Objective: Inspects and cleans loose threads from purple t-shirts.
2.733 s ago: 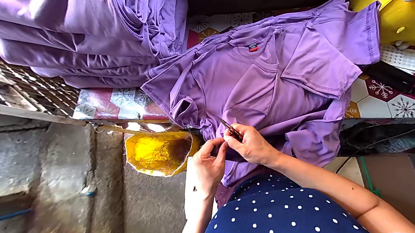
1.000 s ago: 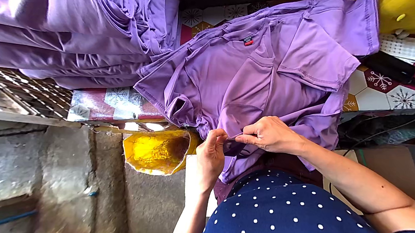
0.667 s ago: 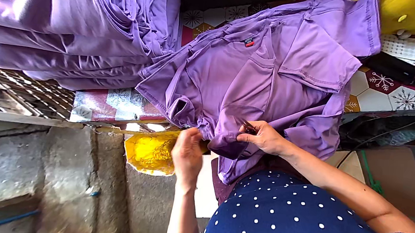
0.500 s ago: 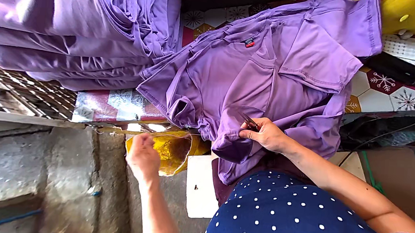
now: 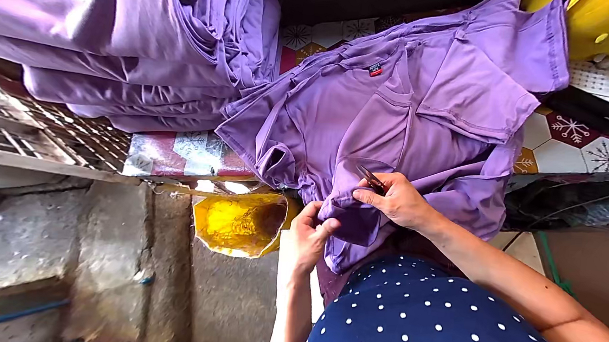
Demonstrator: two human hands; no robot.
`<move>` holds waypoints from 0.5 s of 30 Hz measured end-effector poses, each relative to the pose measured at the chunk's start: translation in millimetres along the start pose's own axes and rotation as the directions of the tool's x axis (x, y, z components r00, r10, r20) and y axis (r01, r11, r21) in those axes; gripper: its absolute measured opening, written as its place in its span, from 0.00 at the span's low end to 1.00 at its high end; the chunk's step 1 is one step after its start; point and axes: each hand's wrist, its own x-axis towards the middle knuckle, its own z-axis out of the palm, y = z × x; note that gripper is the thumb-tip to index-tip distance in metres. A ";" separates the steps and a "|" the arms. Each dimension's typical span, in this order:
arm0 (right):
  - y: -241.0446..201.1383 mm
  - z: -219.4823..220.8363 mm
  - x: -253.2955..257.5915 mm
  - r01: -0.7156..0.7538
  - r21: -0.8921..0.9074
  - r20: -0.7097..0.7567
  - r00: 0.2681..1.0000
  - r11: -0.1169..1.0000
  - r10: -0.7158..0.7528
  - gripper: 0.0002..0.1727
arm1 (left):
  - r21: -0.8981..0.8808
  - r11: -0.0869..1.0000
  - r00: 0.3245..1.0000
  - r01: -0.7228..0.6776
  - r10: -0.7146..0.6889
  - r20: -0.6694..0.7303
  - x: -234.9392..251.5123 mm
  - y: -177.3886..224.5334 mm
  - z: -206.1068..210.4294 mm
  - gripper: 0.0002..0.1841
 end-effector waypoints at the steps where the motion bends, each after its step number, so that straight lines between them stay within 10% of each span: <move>1: -1.3 -3.5 0.4 0.024 -0.007 0.011 1.000 1.000 -0.024 0.03 | -0.111 0.994 1.000 0.003 0.001 0.031 2.7 2.8 2.8 0.07; 7: 10.6 -22.5 8.8 0.081 -0.093 0.010 0.997 0.992 -0.080 0.07 | -0.386 0.890 0.964 0.243 -0.179 0.195 14.1 17.9 0.0 0.14; 15: 8.8 -6.1 -8.6 0.400 -0.273 -0.180 0.872 0.875 -0.455 0.06 | -0.268 0.956 0.989 0.123 -0.097 0.107 9.3 25.5 11.4 0.15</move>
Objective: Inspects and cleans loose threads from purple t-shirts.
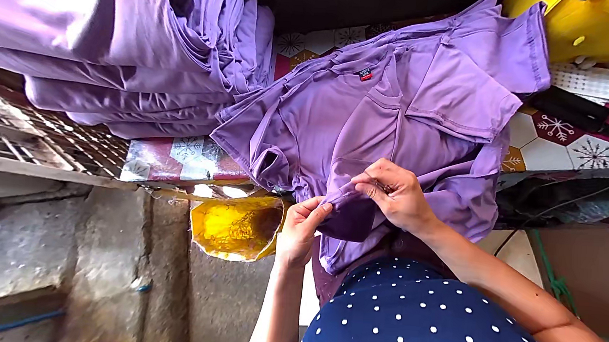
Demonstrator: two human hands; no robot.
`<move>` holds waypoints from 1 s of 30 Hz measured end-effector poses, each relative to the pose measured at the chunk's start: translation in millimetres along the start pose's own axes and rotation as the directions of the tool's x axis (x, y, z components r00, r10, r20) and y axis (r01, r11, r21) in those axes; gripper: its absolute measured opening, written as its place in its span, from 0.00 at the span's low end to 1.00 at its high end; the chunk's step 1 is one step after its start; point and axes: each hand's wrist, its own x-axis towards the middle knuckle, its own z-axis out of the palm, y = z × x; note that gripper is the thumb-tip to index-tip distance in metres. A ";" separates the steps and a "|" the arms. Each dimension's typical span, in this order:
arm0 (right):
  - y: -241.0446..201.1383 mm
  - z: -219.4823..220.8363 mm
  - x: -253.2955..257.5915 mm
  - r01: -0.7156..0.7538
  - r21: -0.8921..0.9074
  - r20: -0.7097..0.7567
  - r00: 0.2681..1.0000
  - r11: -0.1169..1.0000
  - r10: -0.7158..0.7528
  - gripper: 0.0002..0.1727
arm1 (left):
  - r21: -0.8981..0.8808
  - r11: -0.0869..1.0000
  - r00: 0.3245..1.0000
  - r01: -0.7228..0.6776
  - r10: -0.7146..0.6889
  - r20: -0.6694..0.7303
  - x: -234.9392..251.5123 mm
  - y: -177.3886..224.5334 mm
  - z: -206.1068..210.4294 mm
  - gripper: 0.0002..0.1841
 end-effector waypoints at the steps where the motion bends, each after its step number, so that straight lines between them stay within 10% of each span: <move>1: -3.9 0.5 -1.5 0.020 0.018 0.027 0.999 1.000 -0.020 0.06 | 0.025 1.000 1.000 -0.009 0.009 0.006 -0.7 0.3 0.7 0.14; 7: 1.3 10.9 -5.3 0.063 -0.100 0.124 0.991 0.993 -0.050 0.07 | 0.247 0.963 0.994 -0.108 0.100 0.046 1.1 -6.6 5.0 0.09; 12: -9.5 2.1 6.3 -0.448 0.144 0.238 0.881 0.882 0.409 0.09 | 0.186 0.969 0.986 -0.161 0.164 -0.002 3.8 -16.2 1.2 0.10; 16: -18.1 -4.1 21.9 -0.529 0.345 0.243 0.848 0.775 0.471 0.09 | 0.109 0.974 0.978 -0.200 0.206 -0.044 4.1 -17.6 2.7 0.13; 24: -62.0 20.6 71.2 -0.284 0.285 0.307 0.932 0.915 0.194 0.10 | 0.093 0.963 0.963 -0.254 0.261 -0.072 7.0 -23.2 4.7 0.13; 30: -79.8 50.0 112.0 0.045 0.008 0.643 0.765 0.999 -0.040 0.19 | -0.013 0.973 0.965 -0.232 0.229 -0.129 0.7 -12.0 10.6 0.14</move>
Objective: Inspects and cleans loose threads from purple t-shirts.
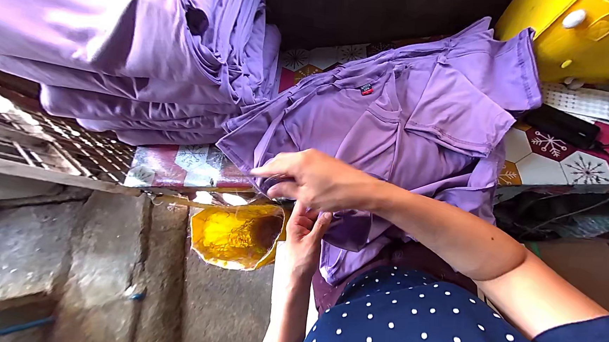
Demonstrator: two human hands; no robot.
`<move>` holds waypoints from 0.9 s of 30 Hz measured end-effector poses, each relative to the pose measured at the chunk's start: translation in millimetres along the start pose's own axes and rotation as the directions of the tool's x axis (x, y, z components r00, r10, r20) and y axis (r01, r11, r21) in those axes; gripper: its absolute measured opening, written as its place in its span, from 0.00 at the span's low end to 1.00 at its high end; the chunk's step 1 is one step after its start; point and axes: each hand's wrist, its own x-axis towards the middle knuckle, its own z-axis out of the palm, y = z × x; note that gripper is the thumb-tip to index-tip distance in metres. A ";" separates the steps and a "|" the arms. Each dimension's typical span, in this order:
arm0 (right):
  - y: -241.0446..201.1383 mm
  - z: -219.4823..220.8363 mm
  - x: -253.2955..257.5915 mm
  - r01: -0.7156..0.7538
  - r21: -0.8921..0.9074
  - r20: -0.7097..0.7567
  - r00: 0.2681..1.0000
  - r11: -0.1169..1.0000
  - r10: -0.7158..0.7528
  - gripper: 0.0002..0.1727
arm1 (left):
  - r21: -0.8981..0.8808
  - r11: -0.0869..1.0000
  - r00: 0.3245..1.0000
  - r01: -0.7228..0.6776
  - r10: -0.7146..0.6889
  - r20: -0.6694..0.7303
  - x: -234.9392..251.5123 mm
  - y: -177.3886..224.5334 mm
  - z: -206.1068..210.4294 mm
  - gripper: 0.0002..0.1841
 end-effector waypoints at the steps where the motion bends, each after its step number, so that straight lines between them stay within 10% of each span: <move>1: 10.4 -5.2 -7.7 -0.020 -0.014 -0.038 0.999 1.000 0.020 0.17 | 0.019 1.000 1.000 -0.012 0.011 0.013 1.2 1.6 -3.8 0.15; 6: 73.6 -20.9 -77.1 -0.400 0.161 0.115 0.916 0.902 0.385 0.08 | 0.101 0.995 0.999 0.004 -0.008 0.036 8.8 9.0 -20.1 0.16; 10: 89.5 -11.8 -105.1 -0.429 0.361 -0.069 0.873 0.828 0.483 0.09 | 0.027 0.985 0.983 0.168 -0.170 0.067 13.0 11.1 -16.6 0.14; 17: 85.4 16.2 -120.0 -0.134 0.008 -0.591 0.799 0.991 0.112 0.07 | 0.051 0.993 0.986 0.106 -0.111 0.121 12.0 9.5 -7.9 0.13; 23: 80.2 39.3 -116.8 0.024 -0.153 -0.498 0.862 0.988 -0.098 0.06 | 0.194 0.981 0.980 0.022 -0.060 0.191 10.9 7.2 -6.9 0.13; 27: 75.7 35.9 -113.7 -0.151 -0.004 -0.468 0.874 0.989 0.132 0.08 | 0.218 0.976 0.974 0.030 -0.077 0.211 7.8 5.2 -9.5 0.12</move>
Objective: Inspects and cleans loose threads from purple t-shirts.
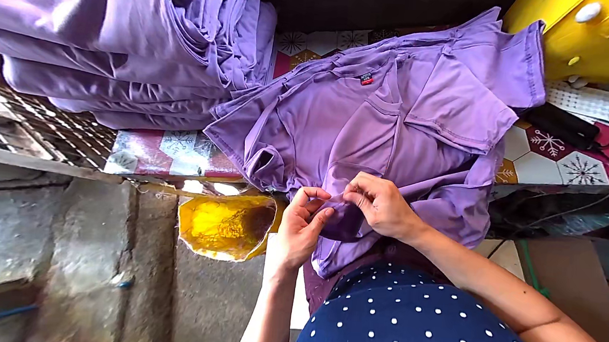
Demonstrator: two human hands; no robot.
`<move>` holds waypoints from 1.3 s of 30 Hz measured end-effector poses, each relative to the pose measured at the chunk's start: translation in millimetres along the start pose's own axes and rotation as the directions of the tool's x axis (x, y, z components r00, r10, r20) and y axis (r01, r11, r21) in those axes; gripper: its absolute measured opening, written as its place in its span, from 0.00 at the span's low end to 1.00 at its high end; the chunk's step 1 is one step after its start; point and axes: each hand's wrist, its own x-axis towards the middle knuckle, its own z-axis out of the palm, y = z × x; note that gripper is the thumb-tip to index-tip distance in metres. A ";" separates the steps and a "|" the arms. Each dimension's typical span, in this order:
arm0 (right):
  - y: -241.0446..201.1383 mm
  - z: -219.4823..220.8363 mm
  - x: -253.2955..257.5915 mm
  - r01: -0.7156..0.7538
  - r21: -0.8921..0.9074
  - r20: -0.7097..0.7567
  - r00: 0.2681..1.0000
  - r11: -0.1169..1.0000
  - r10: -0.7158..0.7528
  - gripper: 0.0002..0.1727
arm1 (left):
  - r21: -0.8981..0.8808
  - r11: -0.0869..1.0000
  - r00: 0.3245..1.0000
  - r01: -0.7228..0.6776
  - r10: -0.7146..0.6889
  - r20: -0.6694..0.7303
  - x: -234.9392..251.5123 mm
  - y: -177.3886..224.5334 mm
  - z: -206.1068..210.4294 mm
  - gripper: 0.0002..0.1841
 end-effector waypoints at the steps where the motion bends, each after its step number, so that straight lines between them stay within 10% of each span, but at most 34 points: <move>1: -1.7 -3.9 1.1 -0.089 0.056 0.010 0.996 0.994 0.089 0.08 | -0.008 1.000 1.000 0.002 -0.002 -0.001 -1.1 -0.7 -1.1 0.12; 5: 0.1 -14.9 2.3 -0.194 0.129 -0.057 0.977 0.972 0.203 0.06 | -0.001 1.000 1.000 -0.023 0.023 -0.013 -2.8 -2.8 -7.4 0.12; 10: 2.9 -16.0 2.3 -0.396 0.153 0.190 0.911 0.905 0.366 0.14 | -0.014 1.000 1.000 -0.024 0.025 0.018 -1.8 -2.2 -10.1 0.13; 14: 5.5 -7.4 -9.3 -0.122 -0.057 -0.115 0.987 0.991 0.115 0.21 | -0.093 0.994 0.996 0.060 -0.066 -0.066 -0.5 4.7 -5.4 0.13; 16: 0.3 -9.6 -13.9 -0.003 -0.184 -0.134 0.991 0.983 -0.022 0.35 | -0.107 0.991 0.992 0.077 -0.087 -0.096 0.6 6.1 -3.6 0.12; 20: 1.5 -9.8 -21.6 0.148 -0.389 -0.075 0.979 0.909 -0.191 0.31 | -0.084 0.995 0.993 0.061 -0.069 -0.100 3.5 7.8 -0.2 0.12; 39: 7.1 -13.3 -23.6 0.124 -0.421 -0.125 0.973 0.899 -0.193 0.24 | 0.049 0.998 0.998 0.029 -0.026 -0.061 7.0 4.9 2.5 0.11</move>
